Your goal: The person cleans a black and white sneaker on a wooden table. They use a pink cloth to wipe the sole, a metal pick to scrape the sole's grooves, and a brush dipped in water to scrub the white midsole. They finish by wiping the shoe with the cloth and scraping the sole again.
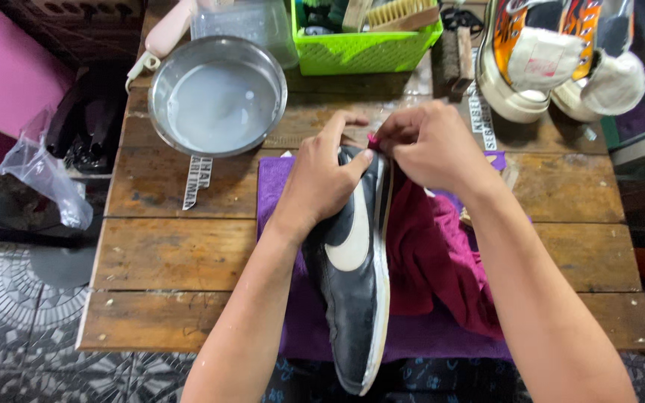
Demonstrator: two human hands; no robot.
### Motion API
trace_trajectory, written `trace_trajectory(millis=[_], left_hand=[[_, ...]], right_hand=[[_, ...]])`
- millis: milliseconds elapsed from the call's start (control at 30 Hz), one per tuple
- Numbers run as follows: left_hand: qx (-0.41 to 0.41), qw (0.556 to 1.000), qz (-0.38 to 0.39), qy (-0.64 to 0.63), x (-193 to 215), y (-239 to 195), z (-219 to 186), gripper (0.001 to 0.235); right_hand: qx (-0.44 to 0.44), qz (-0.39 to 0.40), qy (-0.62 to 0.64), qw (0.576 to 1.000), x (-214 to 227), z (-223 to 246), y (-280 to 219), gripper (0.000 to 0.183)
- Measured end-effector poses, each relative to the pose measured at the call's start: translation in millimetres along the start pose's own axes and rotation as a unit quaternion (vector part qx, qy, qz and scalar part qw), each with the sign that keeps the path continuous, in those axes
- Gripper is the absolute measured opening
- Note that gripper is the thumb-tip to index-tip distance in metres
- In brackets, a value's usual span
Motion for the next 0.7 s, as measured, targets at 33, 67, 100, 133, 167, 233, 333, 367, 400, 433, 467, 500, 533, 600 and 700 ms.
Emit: trace_trajectory(millis=[33,67,100,133,167,233,333,367,400,433,467,500,533,600,700], left_hand=[[-0.001,1.0,0.001,-0.002,-1.1,2.1,-1.1,0.047],[0.003,1.0,-0.01,-0.005,-0.3,4.0,-0.7,0.047],[0.014,1.0,-0.016,-0.009,-2.6,0.2,2.1,0.047],[0.019,1.0,-0.009,-0.011,-6.0,-3.4,1.5,0.047],[0.015,1.0,-0.015,-0.011,-3.9,-2.3,-1.4,0.046],[0.011,1.0,-0.02,-0.011,-2.2,-1.4,-4.6,0.045],[0.011,0.999,-0.029,-0.01,-2.7,-0.5,-2.0,0.038],[0.008,0.999,-0.031,-0.014,-3.7,-0.5,-1.0,0.037],[0.004,0.999,-0.034,-0.018,-4.7,-0.6,0.0,0.035],[0.006,0.999,-0.035,-0.018,-5.1,-1.2,1.1,0.035],[0.004,0.999,-0.036,-0.023,-5.2,-1.8,1.0,0.034],[-0.001,0.999,-0.039,-0.028,-4.5,-0.2,-0.5,0.033],[-0.002,0.999,-0.041,-0.027,-4.0,-0.7,-0.8,0.033],[-0.002,0.999,-0.04,-0.031,-3.7,-0.3,-1.6,0.03],[-0.003,0.999,-0.041,-0.03,-3.9,-2.9,-3.4,0.028]], right_hand=[[-0.001,-0.001,-0.002,1.0,2.2,2.9,0.2,0.015],[0.047,-0.001,-0.027,0.998,3.7,15.0,-0.4,0.013],[0.089,0.004,-0.051,0.995,1.3,24.4,-7.4,0.012],[0.081,0.007,-0.049,0.995,-2.0,15.7,-12.6,0.012],[0.12,-0.012,-0.058,0.991,-0.6,18.2,-13.9,0.011],[0.158,-0.03,-0.068,0.985,0.7,16.1,-17.8,0.011],[0.234,-0.053,-0.033,0.97,2.7,17.5,-27.3,0.015],[0.253,-0.068,-0.03,0.965,3.3,17.9,-31.3,0.015],[0.271,-0.083,-0.027,0.959,3.9,18.1,-35.5,0.015],[0.271,-0.081,-0.026,0.959,1.4,16.1,-37.4,0.015],[0.283,-0.094,-0.03,0.954,1.4,16.4,-41.1,0.017],[0.297,-0.108,-0.036,0.948,3.1,17.5,-43.4,0.018],[0.299,-0.108,-0.036,0.948,1.7,17.4,-45.7,0.018],[0.313,-0.131,-0.049,0.939,3.5,19.5,-51.9,0.018],[0.34,-0.137,-0.043,0.929,4.6,30.5,-62.0,0.017]])
Point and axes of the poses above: each hand's wrist, its own y-axis towards the middle knuckle, its own x-axis out of the back of the hand, z = x × y, the point moved 10 cm from there along y, towards the middle knuckle, and after that the axes turned 6 degrees about y, right-handed, at the moved point
